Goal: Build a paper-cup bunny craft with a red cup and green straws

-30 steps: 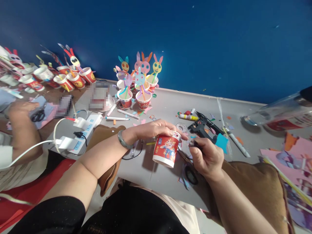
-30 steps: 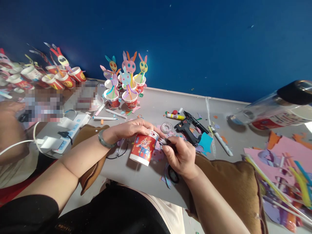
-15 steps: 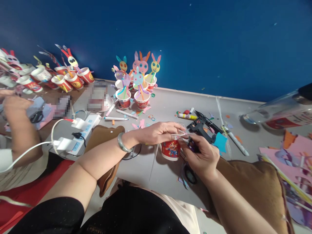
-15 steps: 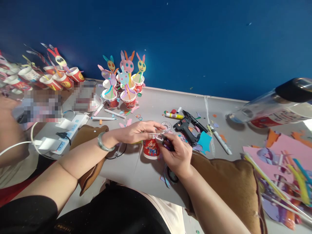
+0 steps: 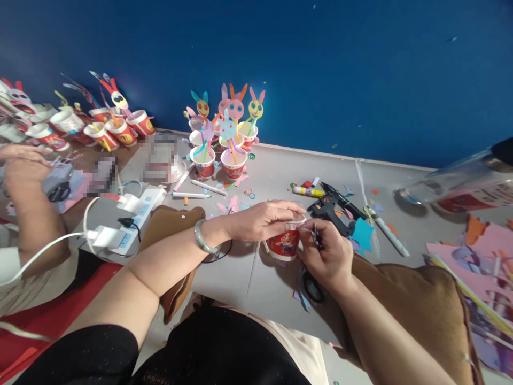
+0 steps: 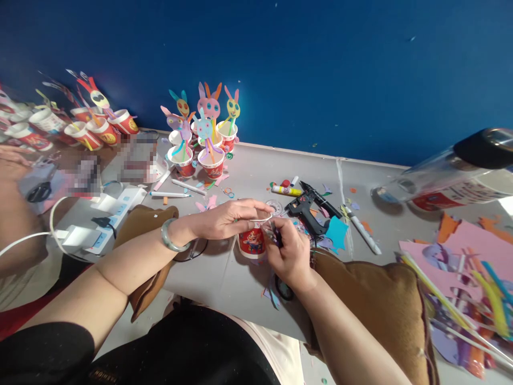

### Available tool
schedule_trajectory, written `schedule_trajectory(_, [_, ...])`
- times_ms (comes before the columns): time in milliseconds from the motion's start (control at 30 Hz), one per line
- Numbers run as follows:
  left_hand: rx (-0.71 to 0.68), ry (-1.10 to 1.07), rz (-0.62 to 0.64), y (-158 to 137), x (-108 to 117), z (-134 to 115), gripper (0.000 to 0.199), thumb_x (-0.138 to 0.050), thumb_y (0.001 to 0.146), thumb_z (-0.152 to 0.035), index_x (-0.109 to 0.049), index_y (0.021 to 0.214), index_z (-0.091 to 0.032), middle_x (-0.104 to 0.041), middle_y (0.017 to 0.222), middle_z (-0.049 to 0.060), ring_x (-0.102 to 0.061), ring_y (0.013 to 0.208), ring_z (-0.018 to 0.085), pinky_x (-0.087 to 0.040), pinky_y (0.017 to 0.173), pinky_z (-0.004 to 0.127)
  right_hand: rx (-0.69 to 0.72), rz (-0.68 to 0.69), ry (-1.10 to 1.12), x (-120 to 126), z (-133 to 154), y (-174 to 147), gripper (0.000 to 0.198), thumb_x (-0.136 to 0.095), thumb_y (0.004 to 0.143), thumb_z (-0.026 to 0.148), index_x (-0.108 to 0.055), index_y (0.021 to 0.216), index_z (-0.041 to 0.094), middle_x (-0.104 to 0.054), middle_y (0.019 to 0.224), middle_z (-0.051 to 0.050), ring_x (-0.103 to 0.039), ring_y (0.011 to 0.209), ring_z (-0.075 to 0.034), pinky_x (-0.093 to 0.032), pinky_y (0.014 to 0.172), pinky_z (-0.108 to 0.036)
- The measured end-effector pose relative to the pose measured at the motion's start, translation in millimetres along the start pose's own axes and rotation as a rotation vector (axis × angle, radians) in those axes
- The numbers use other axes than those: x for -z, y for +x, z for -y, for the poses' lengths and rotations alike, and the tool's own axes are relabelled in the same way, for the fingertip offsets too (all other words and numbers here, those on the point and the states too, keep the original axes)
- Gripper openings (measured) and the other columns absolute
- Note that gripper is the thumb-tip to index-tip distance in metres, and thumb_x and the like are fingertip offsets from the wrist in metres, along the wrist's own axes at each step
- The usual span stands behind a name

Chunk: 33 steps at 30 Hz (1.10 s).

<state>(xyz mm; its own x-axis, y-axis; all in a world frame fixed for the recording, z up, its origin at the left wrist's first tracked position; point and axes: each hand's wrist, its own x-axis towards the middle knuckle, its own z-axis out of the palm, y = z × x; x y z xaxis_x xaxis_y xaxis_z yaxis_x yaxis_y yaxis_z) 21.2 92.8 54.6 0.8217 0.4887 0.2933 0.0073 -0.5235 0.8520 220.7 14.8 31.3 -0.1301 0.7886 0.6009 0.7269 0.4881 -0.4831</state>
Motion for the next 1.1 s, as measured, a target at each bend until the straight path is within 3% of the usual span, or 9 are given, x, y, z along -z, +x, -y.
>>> schedule_trajectory(133, [0.07,0.0,-0.074,0.2,1.8,0.1,0.027,-0.047,0.099,-0.031,-0.066,0.087,-0.016,-0.063,0.131,0.016,-0.059,0.126,0.024,-0.044,0.11,0.039,0.137,0.18,0.291,8.3,7.6,5.4,0.011,-0.054,0.091,0.016,-0.058,0.083,0.024,-0.063,0.061,0.003,-0.054,0.046,-0.01,-0.042,0.048,-0.022])
schedule_trajectory(200, [0.095,-0.032,-0.105,0.4,4.0,-2.9,0.026,-0.047,0.098,-0.03,-0.065,0.084,-0.016,-0.064,0.128,0.015,-0.06,0.123,0.023,-0.044,0.108,0.038,0.176,0.204,0.369,8.7,9.4,4.8,0.013,-0.059,0.089,0.018,-0.059,0.078,0.024,-0.06,0.056,0.003,-0.053,0.045,-0.01,-0.041,0.046,-0.023])
schedule_trajectory(267, [0.122,-0.081,-0.143,0.8,6.1,-6.6,0.026,-0.049,0.096,-0.029,-0.064,0.08,-0.017,-0.066,0.123,0.013,-0.061,0.118,0.022,-0.045,0.106,0.038,0.09,0.107,0.373,6.0,10.2,3.0,0.011,-0.066,0.086,0.02,-0.061,0.078,0.024,-0.062,0.058,0.003,-0.052,0.045,-0.01,-0.041,0.046,-0.024])
schedule_trajectory(400, [0.187,-0.222,-0.189,1.3,8.0,-10.9,0.022,-0.053,0.09,-0.027,-0.061,0.072,-0.017,-0.067,0.116,0.01,-0.062,0.108,0.021,-0.048,0.098,0.037,-0.214,-0.165,0.407,-1.3,9.8,3.1,0.016,-0.073,0.083,0.026,-0.062,0.095,0.024,-0.061,0.066,0.003,-0.052,0.05,-0.01,-0.042,0.047,-0.024])
schedule_trajectory(467, [0.197,-0.284,-0.182,1.2,8.3,-11.5,0.021,-0.054,0.087,-0.026,-0.061,0.07,-0.017,-0.066,0.115,0.009,-0.061,0.106,0.02,-0.048,0.095,0.036,-0.327,-0.155,0.488,-2.4,8.2,6.1,0.023,-0.073,0.085,0.033,-0.061,0.101,0.024,-0.056,0.062,0.005,-0.049,0.049,-0.01,-0.041,0.047,-0.024])
schedule_trajectory(567, [0.195,-0.317,-0.146,0.9,8.6,-11.5,0.016,-0.053,0.082,-0.021,-0.062,0.07,-0.017,-0.065,0.112,0.008,-0.06,0.104,0.02,-0.048,0.095,0.036,-0.437,-0.026,0.622,-1.6,4.1,9.8,0.03,-0.07,0.087,0.044,-0.062,0.106,0.022,-0.051,0.06,0.006,-0.044,0.047,-0.01,-0.039,0.045,-0.024])
schedule_trajectory(733, [0.184,-0.309,-0.106,0.3,8.8,-9.0,0.015,-0.053,0.083,-0.021,-0.059,0.069,-0.017,-0.065,0.104,0.007,-0.06,0.097,0.018,-0.047,0.093,0.034,-0.466,0.102,0.583,-2.3,-0.9,7.5,0.03,-0.068,0.088,0.051,-0.065,0.087,0.021,-0.052,0.059,0.003,-0.043,0.05,-0.01,-0.038,0.048,-0.025])
schedule_trajectory(933, [0.171,-0.281,-0.095,-1.5,7.5,-6.7,0.015,-0.062,0.088,-0.03,-0.061,0.081,-0.017,-0.062,0.094,0.005,-0.057,0.086,0.014,-0.045,0.083,0.029,-0.419,0.059,0.486,-4.6,0.6,5.1,0.032,-0.067,0.089,0.051,-0.062,0.079,0.021,-0.053,0.06,0.003,-0.044,0.053,-0.011,-0.038,0.051,-0.025])
schedule_trajectory(1100, [0.179,-0.362,-0.143,-1.2,7.9,-3.8,0.018,-0.062,0.09,-0.032,-0.062,0.08,-0.016,-0.065,0.104,0.007,-0.059,0.091,0.014,-0.047,0.085,0.029,-0.571,-0.099,0.619,-7.3,-1.8,8.5,0.036,-0.072,0.084,0.053,-0.06,0.101,0.023,-0.055,0.066,0.004,-0.045,0.049,-0.01,-0.035,0.044,-0.023])
